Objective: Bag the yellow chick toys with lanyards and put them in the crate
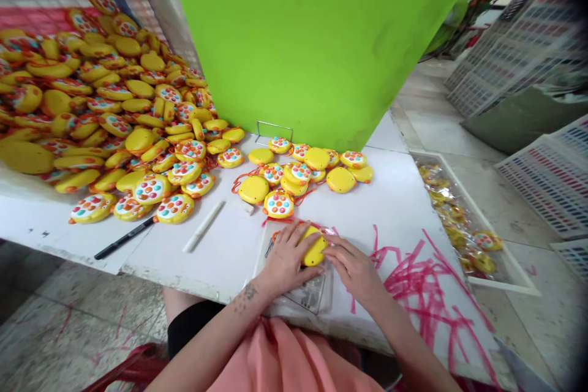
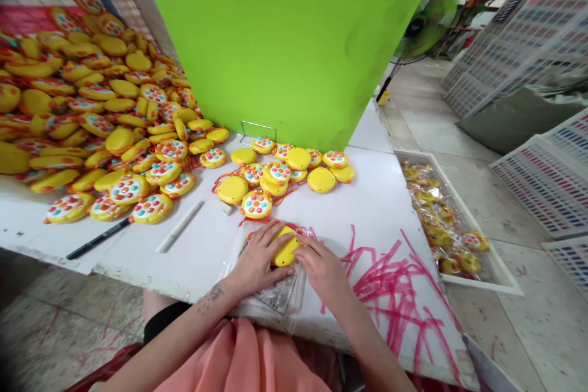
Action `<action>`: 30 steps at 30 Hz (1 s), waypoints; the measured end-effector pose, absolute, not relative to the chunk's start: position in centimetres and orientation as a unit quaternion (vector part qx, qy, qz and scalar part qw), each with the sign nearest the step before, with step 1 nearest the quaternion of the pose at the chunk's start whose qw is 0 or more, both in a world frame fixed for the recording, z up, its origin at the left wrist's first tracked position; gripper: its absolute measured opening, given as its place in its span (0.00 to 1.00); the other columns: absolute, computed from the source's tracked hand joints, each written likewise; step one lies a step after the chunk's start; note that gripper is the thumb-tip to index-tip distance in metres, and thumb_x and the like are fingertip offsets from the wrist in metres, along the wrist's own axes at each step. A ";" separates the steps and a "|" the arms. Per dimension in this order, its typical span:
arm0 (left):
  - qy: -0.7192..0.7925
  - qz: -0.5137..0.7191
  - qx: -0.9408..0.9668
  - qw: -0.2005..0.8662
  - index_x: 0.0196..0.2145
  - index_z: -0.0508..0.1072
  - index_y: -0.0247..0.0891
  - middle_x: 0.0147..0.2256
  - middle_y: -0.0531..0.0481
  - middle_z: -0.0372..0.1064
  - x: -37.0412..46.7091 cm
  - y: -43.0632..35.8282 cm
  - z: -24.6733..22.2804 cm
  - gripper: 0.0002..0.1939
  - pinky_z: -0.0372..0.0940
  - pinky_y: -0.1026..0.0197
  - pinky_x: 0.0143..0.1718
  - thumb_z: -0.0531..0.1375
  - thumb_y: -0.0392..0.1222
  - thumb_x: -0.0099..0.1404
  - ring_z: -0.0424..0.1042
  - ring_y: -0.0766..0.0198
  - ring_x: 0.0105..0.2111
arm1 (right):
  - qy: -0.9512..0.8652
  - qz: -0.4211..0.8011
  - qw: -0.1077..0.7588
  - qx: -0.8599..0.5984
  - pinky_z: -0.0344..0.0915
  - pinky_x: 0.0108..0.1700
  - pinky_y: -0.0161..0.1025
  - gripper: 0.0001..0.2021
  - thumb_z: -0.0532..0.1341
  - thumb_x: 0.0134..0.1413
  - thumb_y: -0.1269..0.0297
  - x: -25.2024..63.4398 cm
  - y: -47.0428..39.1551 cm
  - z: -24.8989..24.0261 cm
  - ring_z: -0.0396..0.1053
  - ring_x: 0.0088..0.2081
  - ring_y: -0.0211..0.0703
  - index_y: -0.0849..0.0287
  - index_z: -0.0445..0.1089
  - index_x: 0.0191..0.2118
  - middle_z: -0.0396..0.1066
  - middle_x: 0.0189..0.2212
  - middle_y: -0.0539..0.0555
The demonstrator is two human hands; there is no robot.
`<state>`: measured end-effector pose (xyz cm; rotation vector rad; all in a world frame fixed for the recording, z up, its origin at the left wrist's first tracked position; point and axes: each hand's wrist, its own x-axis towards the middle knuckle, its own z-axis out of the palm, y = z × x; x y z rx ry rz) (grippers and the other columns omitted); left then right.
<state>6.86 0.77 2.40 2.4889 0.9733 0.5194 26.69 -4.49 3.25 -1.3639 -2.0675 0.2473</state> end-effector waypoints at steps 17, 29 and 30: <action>0.342 0.206 0.893 0.209 0.58 0.61 0.42 0.63 0.41 0.53 7.0 0.9 2.5 0.30 0.48 0.42 0.62 0.60 0.49 0.59 0.53 0.49 0.62 | -0.805 0.011 0.277 -0.524 0.70 0.49 0.48 0.14 0.49 0.60 0.77 26.1 -5.2 2.6 0.71 0.47 0.46 0.59 0.71 0.40 0.71 0.50 0.59; 0.334 0.212 0.895 0.207 0.58 0.61 0.42 0.62 0.42 0.54 7.0 0.9 2.4 0.31 0.50 0.43 0.61 0.60 0.49 0.58 0.54 0.49 0.61 | -0.801 0.023 0.281 -0.529 0.70 0.49 0.49 0.14 0.50 0.60 0.76 25.9 -5.4 2.4 0.71 0.47 0.47 0.59 0.72 0.41 0.71 0.50 0.61; 0.334 0.211 0.895 0.208 0.58 0.61 0.42 0.62 0.42 0.54 7.0 0.9 2.4 0.31 0.50 0.42 0.61 0.61 0.48 0.57 0.54 0.49 0.61 | -0.799 0.023 0.286 -0.529 0.70 0.49 0.49 0.14 0.50 0.60 0.76 25.9 -5.4 2.4 0.71 0.47 0.47 0.59 0.72 0.40 0.72 0.49 0.61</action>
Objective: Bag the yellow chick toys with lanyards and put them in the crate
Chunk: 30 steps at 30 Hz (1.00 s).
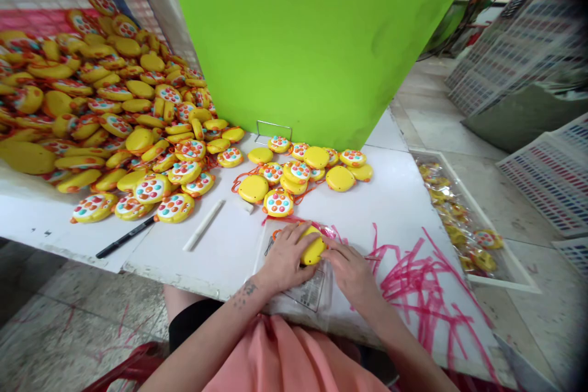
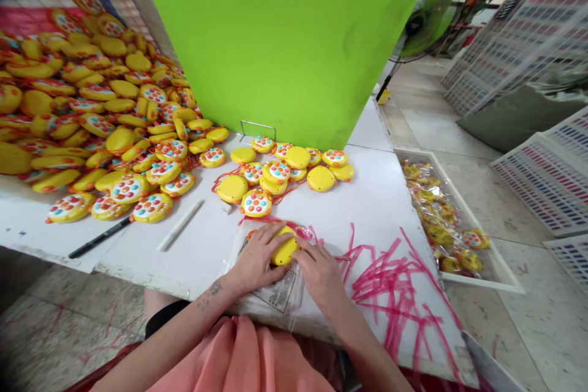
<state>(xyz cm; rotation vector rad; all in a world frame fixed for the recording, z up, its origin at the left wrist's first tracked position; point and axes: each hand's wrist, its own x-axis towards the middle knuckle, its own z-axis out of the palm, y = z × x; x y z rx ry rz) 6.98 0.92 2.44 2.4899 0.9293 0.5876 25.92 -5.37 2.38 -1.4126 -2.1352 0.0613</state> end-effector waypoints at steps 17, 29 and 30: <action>0.331 0.212 0.895 0.210 0.57 0.62 0.41 0.62 0.42 0.54 7.0 1.0 2.6 0.31 0.49 0.44 0.62 0.61 0.47 0.56 0.54 0.50 0.61 | -0.795 0.023 0.289 -0.533 0.68 0.52 0.50 0.13 0.50 0.60 0.77 25.8 -5.4 2.3 0.70 0.49 0.47 0.58 0.70 0.40 0.71 0.50 0.59; 0.332 0.221 0.891 0.217 0.57 0.63 0.40 0.61 0.41 0.55 7.0 1.0 2.6 0.31 0.50 0.44 0.62 0.61 0.46 0.56 0.55 0.50 0.60 | -0.785 0.080 0.323 -0.522 0.69 0.50 0.49 0.10 0.53 0.59 0.76 25.9 -5.8 2.4 0.69 0.50 0.49 0.59 0.69 0.40 0.68 0.52 0.61; 0.332 0.221 0.891 0.217 0.57 0.63 0.40 0.61 0.41 0.55 7.0 1.0 2.6 0.31 0.50 0.44 0.61 0.61 0.46 0.56 0.55 0.50 0.60 | -0.783 0.073 0.328 -0.524 0.69 0.50 0.49 0.10 0.53 0.58 0.77 25.8 -5.8 2.3 0.69 0.50 0.49 0.60 0.69 0.40 0.69 0.52 0.61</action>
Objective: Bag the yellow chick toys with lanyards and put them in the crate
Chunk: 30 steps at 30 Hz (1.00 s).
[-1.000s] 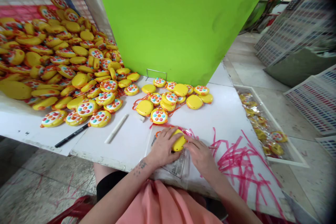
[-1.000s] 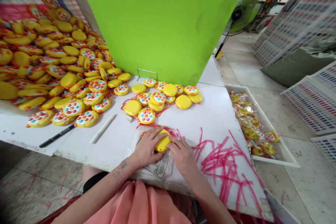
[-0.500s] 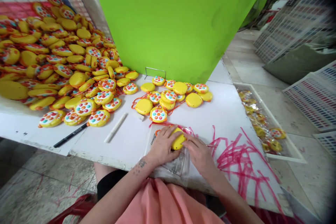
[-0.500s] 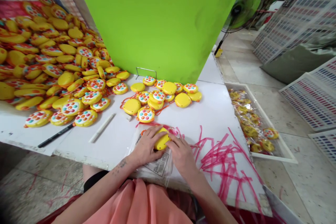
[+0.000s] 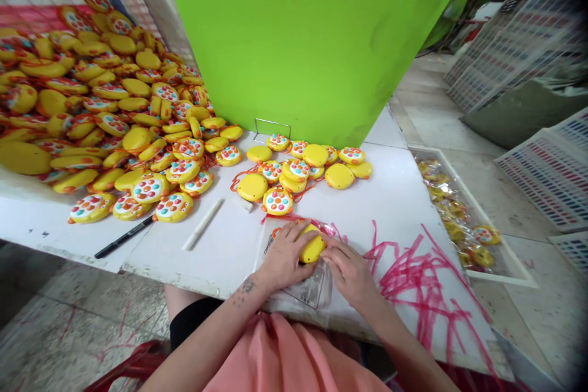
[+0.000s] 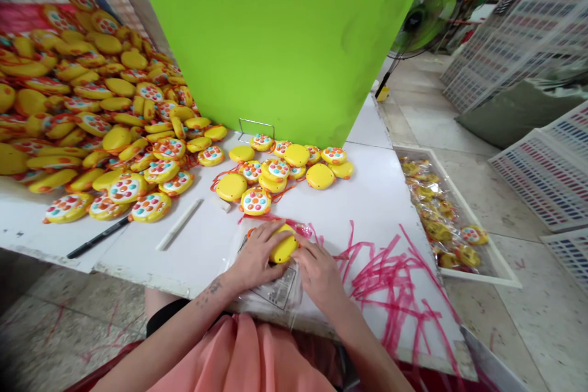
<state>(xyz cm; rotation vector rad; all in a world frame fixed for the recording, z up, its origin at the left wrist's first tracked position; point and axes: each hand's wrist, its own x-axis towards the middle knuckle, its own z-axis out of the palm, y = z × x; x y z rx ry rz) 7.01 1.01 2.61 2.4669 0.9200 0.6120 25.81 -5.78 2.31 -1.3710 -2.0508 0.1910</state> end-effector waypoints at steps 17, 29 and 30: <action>0.329 0.214 0.893 0.222 0.57 0.62 0.39 0.61 0.40 0.55 6.9 1.2 2.7 0.31 0.50 0.44 0.61 0.61 0.46 0.56 0.54 0.50 0.60 | -0.762 0.023 0.337 -0.552 0.68 0.47 0.50 0.08 0.53 0.59 0.75 25.1 -5.4 2.0 0.71 0.44 0.48 0.58 0.68 0.38 0.74 0.42 0.59; 0.331 0.220 0.889 0.227 0.57 0.62 0.40 0.61 0.40 0.55 6.9 1.0 2.5 0.31 0.50 0.44 0.62 0.62 0.46 0.55 0.54 0.50 0.61 | -0.764 0.055 0.346 -0.542 0.69 0.47 0.48 0.08 0.55 0.58 0.75 25.2 -5.4 2.2 0.70 0.46 0.47 0.57 0.68 0.39 0.72 0.47 0.59; 0.330 0.220 0.890 0.227 0.56 0.62 0.40 0.61 0.40 0.55 6.9 1.0 2.5 0.31 0.50 0.45 0.62 0.62 0.46 0.55 0.54 0.50 0.61 | -0.769 0.062 0.343 -0.536 0.69 0.48 0.47 0.08 0.55 0.58 0.75 25.3 -5.4 2.2 0.70 0.47 0.47 0.57 0.68 0.39 0.71 0.48 0.59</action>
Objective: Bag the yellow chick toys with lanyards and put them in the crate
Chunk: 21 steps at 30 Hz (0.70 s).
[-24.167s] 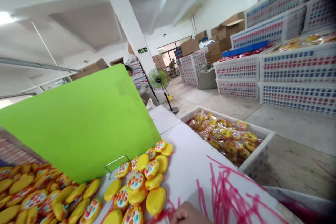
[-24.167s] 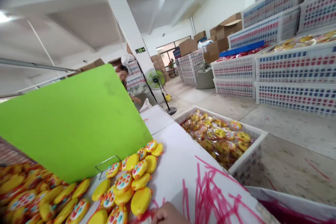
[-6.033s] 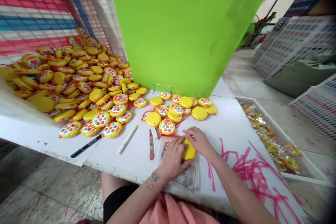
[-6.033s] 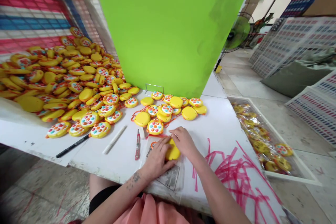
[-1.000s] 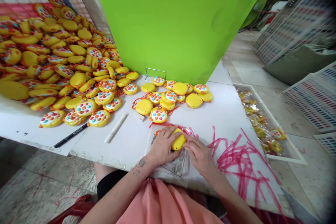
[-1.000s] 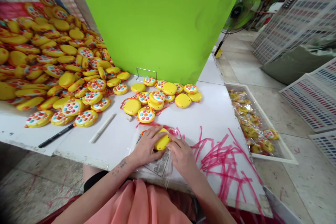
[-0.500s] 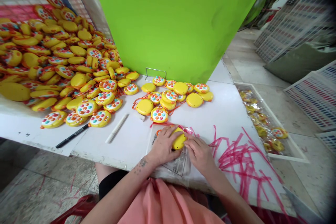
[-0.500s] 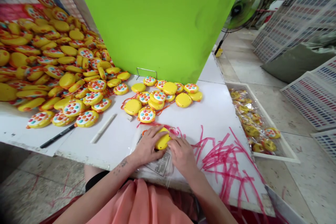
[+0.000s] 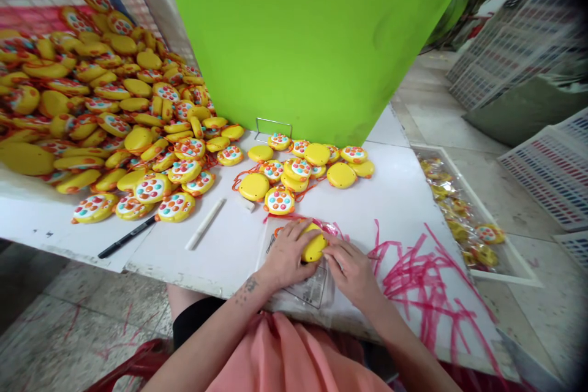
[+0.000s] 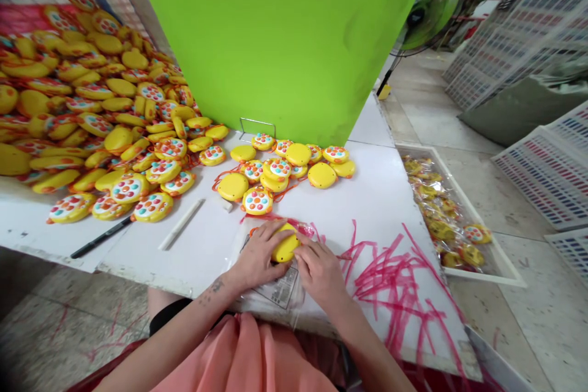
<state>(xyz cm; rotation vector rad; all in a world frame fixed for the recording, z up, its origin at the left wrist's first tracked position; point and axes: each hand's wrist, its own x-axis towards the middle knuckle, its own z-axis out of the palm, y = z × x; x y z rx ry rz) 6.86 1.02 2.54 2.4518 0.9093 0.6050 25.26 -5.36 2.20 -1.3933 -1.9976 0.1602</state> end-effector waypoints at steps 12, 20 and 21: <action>0.328 0.218 0.890 0.230 0.56 0.62 0.41 0.61 0.40 0.55 6.9 1.1 2.7 0.31 0.51 0.43 0.61 0.62 0.46 0.55 0.55 0.49 0.60 | -0.782 0.066 0.320 -0.531 0.69 0.48 0.49 0.09 0.54 0.58 0.74 25.6 -5.2 2.7 0.70 0.47 0.48 0.58 0.69 0.39 0.72 0.46 0.60; 0.330 0.213 0.890 0.231 0.57 0.62 0.40 0.61 0.40 0.55 6.9 1.1 2.8 0.32 0.51 0.44 0.61 0.62 0.45 0.54 0.55 0.49 0.60 | -0.780 0.069 0.323 -0.531 0.70 0.49 0.50 0.10 0.53 0.58 0.74 25.4 -5.2 2.8 0.70 0.49 0.48 0.57 0.70 0.39 0.72 0.48 0.60; 0.331 0.215 0.890 0.230 0.57 0.62 0.40 0.62 0.40 0.55 6.9 1.1 2.8 0.32 0.51 0.44 0.61 0.62 0.46 0.55 0.55 0.49 0.60 | -0.780 0.066 0.324 -0.532 0.70 0.49 0.50 0.10 0.53 0.58 0.74 25.4 -5.2 2.7 0.70 0.48 0.48 0.57 0.70 0.39 0.72 0.48 0.60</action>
